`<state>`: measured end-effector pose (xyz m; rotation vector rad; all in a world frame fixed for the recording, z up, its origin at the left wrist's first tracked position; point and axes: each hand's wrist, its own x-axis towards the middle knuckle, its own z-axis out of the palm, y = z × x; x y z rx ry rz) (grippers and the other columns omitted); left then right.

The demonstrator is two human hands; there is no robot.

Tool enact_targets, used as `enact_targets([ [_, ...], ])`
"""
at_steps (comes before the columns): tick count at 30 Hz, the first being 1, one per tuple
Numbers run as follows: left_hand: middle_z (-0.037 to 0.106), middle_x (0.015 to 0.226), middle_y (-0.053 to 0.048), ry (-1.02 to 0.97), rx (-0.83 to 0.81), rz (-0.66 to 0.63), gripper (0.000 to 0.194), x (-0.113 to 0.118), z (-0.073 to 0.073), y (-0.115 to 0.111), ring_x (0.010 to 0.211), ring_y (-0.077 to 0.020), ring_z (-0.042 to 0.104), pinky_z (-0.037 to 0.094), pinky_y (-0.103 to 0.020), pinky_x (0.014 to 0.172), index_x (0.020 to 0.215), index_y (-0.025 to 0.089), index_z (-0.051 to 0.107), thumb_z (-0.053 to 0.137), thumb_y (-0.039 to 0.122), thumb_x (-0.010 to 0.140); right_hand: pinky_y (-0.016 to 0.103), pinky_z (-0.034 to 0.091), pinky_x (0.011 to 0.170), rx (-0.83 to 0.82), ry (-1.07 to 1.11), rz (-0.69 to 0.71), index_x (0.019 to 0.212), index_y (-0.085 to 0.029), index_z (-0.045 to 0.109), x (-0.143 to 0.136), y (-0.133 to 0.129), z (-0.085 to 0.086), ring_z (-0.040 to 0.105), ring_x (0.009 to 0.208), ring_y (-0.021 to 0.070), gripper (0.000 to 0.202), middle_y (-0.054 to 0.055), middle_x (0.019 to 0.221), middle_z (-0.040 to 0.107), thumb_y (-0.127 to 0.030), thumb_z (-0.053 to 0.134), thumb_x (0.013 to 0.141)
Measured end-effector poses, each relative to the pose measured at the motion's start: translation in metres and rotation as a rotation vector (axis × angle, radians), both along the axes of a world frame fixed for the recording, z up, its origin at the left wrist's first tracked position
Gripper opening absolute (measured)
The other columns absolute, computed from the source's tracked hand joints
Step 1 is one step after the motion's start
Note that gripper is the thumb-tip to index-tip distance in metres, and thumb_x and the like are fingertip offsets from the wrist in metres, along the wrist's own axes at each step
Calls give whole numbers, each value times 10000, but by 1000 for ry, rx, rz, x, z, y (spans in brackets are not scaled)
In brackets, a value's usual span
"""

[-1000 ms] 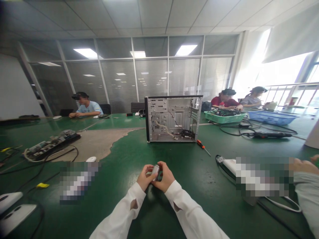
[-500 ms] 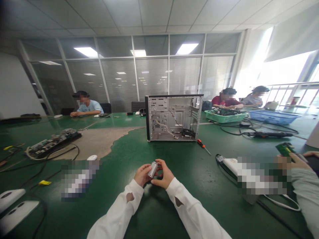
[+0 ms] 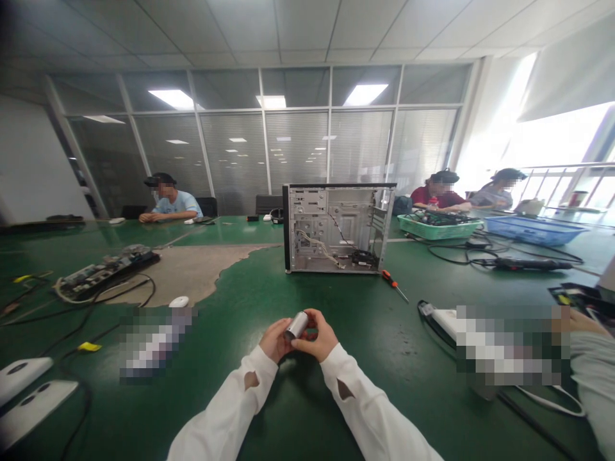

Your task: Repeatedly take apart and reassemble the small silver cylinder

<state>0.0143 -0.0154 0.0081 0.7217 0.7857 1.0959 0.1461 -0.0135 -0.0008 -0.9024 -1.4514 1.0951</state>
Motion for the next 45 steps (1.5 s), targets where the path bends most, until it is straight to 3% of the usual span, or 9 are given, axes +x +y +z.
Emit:
enact_targets([
  [4,601,567,-48,-9,16,-5,236,-1,-1,1,493,-157,576,382,-238,491,770,140,467,586,298,641,273,439,578,-193,268,-1,861,-183,485,-1,7,-3,547,724,166,511,21,798,575,-211,740,419],
  [9,634,629,-88,-14,51,-41,203,-3,-1,2,550,-162,595,390,-242,526,797,119,499,579,239,654,248,436,518,-520,454,70,807,-153,538,4,7,4,568,609,138,352,19,689,608,-236,709,511],
  [19,632,635,-78,-13,60,-10,164,-3,-1,1,541,-135,579,398,-243,541,760,103,542,597,180,627,191,431,534,-794,612,176,744,-130,567,7,-1,17,575,659,99,153,37,728,601,-265,580,674],
  [31,628,616,-63,-9,47,6,166,-3,0,1,527,-125,574,404,-234,530,742,109,546,613,185,611,210,439,546,-870,720,221,708,-139,526,10,-3,19,559,577,90,196,7,610,560,-334,547,694],
  [37,630,627,-64,11,53,-13,162,-3,1,1,531,-121,575,411,-225,526,742,104,555,613,175,609,232,459,568,-933,837,370,834,-69,536,16,-4,24,568,580,112,395,62,626,594,-434,518,683],
  [45,630,620,-59,25,55,-7,163,-3,1,0,527,-119,577,413,-224,528,749,111,541,602,177,613,255,469,590,-938,951,387,921,-39,513,20,-4,26,578,621,132,485,105,756,617,-461,510,682],
])
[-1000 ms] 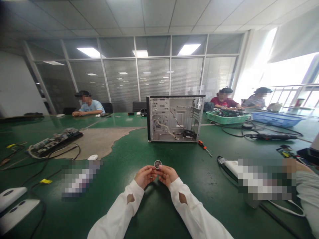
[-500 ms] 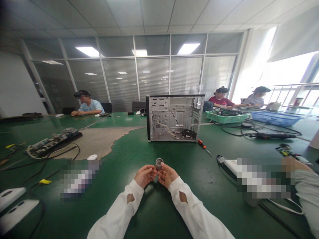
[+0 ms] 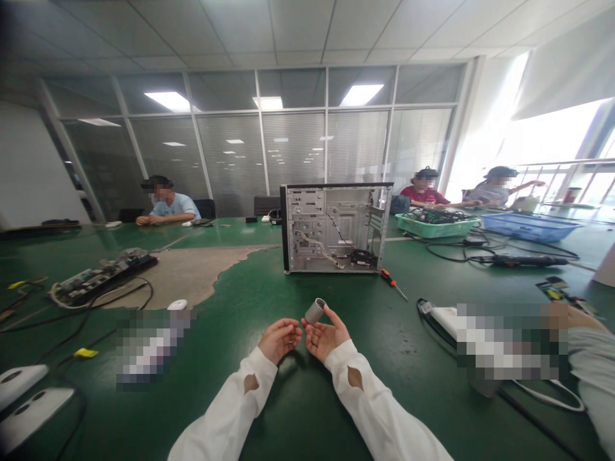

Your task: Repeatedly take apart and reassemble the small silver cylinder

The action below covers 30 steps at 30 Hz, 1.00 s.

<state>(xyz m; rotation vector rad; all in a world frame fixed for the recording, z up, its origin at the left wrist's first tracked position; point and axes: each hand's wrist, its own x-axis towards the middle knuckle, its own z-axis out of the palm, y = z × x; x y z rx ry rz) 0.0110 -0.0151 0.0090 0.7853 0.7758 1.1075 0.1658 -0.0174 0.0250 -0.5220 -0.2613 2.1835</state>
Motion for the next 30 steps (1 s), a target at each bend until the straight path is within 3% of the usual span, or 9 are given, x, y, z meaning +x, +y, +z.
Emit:
enact_targets([
  [17,631,627,-54,0,11,-11,225,0,-4,3,532,-120,577,406,-229,534,748,114,544,641,205,566,251,472,580,-42,-20,-11,974,-3,474,0,1,-3,577,605,137,557,93,674,608,-441,564,641],
  [23,631,626,-54,8,7,-11,233,0,-3,2,535,-122,579,408,-230,538,752,115,545,645,207,562,228,464,548,-22,-95,-66,945,-21,484,-3,2,-3,572,587,125,444,76,645,606,-348,561,655],
  [30,633,620,-55,15,12,-9,228,1,-3,1,533,-121,580,407,-230,543,746,112,545,641,198,559,216,460,534,-20,-139,-72,849,-53,526,-2,1,-3,568,593,116,391,63,641,600,-382,570,642],
])
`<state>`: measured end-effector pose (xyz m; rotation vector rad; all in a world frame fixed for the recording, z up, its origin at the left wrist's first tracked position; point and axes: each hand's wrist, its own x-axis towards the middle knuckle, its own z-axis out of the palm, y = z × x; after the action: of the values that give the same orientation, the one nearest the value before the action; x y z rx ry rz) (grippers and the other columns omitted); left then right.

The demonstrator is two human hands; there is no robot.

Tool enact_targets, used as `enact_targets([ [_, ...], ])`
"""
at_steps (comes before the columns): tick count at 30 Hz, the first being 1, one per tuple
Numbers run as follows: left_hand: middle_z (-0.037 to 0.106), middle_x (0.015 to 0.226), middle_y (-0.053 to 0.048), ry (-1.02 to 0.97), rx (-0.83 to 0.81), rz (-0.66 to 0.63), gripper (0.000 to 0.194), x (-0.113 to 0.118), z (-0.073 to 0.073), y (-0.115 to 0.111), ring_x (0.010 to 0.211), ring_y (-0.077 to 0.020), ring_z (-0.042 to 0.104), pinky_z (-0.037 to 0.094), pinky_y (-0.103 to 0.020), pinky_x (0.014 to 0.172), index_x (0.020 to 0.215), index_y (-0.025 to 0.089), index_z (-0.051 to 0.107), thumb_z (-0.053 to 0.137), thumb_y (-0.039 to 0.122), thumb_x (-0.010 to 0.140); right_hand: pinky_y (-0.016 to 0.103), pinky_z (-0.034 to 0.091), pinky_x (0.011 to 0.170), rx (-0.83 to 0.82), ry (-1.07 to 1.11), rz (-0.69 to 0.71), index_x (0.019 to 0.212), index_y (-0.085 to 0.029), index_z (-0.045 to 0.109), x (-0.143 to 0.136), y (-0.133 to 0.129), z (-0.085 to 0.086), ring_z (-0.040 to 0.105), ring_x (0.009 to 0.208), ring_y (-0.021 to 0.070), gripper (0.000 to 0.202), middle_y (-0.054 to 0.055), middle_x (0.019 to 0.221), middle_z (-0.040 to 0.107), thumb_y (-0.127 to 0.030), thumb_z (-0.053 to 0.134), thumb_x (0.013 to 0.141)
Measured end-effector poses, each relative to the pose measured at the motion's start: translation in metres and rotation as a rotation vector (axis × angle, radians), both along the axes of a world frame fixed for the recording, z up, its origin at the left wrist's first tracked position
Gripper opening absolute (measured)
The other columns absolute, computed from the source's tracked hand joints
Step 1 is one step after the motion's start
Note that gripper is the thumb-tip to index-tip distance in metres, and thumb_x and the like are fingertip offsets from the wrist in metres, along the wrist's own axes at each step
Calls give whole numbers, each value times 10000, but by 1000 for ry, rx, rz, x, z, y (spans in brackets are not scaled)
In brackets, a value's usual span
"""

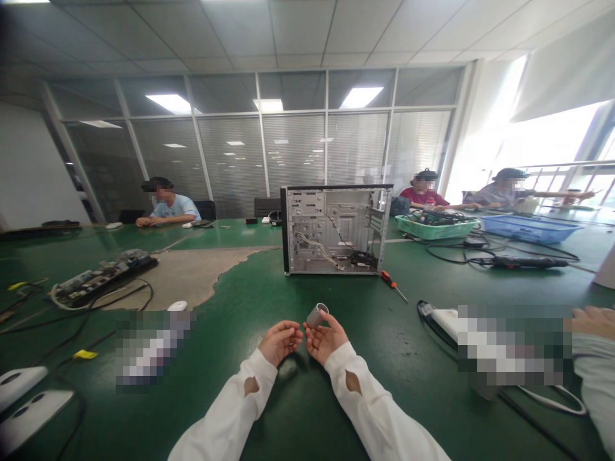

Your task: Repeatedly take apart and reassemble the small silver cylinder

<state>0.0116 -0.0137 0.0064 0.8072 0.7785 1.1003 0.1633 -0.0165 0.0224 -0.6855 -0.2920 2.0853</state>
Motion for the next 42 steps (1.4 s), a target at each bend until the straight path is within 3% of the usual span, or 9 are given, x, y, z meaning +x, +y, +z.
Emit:
enact_targets([
  [6,624,603,-49,-1,-12,1,233,0,-1,1,521,-119,573,399,-227,529,743,115,537,642,199,553,177,420,469,141,-315,-139,735,-128,533,-9,5,-7,546,552,75,240,11,673,594,-296,627,591],
  [10,618,619,-48,-16,-25,8,227,0,0,1,527,-122,572,400,-225,517,759,123,531,626,230,582,185,377,430,394,-627,-288,799,-158,483,-16,10,-20,541,579,111,394,2,686,576,-280,684,482],
  [13,601,610,-36,-23,-49,29,219,0,0,1,525,-120,565,405,-226,510,750,132,527,611,275,607,237,416,515,619,-887,-342,891,-166,421,-16,9,-24,548,673,154,538,31,785,572,-283,692,441],
  [17,574,605,-17,4,-65,61,249,1,0,2,513,-106,544,418,-231,518,747,143,519,616,322,605,287,428,639,974,-1289,-389,974,-182,394,-13,1,-21,526,715,155,586,39,889,535,-217,656,452],
  [19,564,612,-13,28,-49,55,280,2,-2,2,524,-106,539,423,-235,522,752,146,512,631,339,588,292,424,655,1090,-1386,-416,1013,-186,383,-13,-2,-19,514,722,151,597,43,926,510,-188,626,467],
  [22,546,641,-4,81,13,57,356,5,-6,2,532,-102,526,420,-231,502,769,153,499,671,359,535,296,421,650,1133,-1405,-425,1042,-185,377,-13,-4,-19,501,723,153,634,47,935,489,-184,628,460],
  [28,547,717,-10,223,146,133,500,6,-14,5,537,-103,528,408,-218,469,789,157,464,746,318,408,294,403,649,1091,-1234,-399,1015,-205,443,-15,-5,-19,484,719,161,654,47,916,491,-232,701,415],
  [34,576,650,-19,129,28,97,543,3,-9,4,570,-205,600,400,-234,428,809,171,407,743,330,413,282,403,643,1085,-1150,-359,1020,-201,446,-15,-7,-13,480,717,149,676,43,928,481,-253,721,405],
  [42,624,679,-62,13,-67,72,407,1,1,-1,609,-209,615,402,-227,442,822,149,460,677,337,534,242,436,566,1026,-942,-210,1084,-212,355,-15,-7,-9,499,745,129,729,65,1031,425,-183,705,445],
])
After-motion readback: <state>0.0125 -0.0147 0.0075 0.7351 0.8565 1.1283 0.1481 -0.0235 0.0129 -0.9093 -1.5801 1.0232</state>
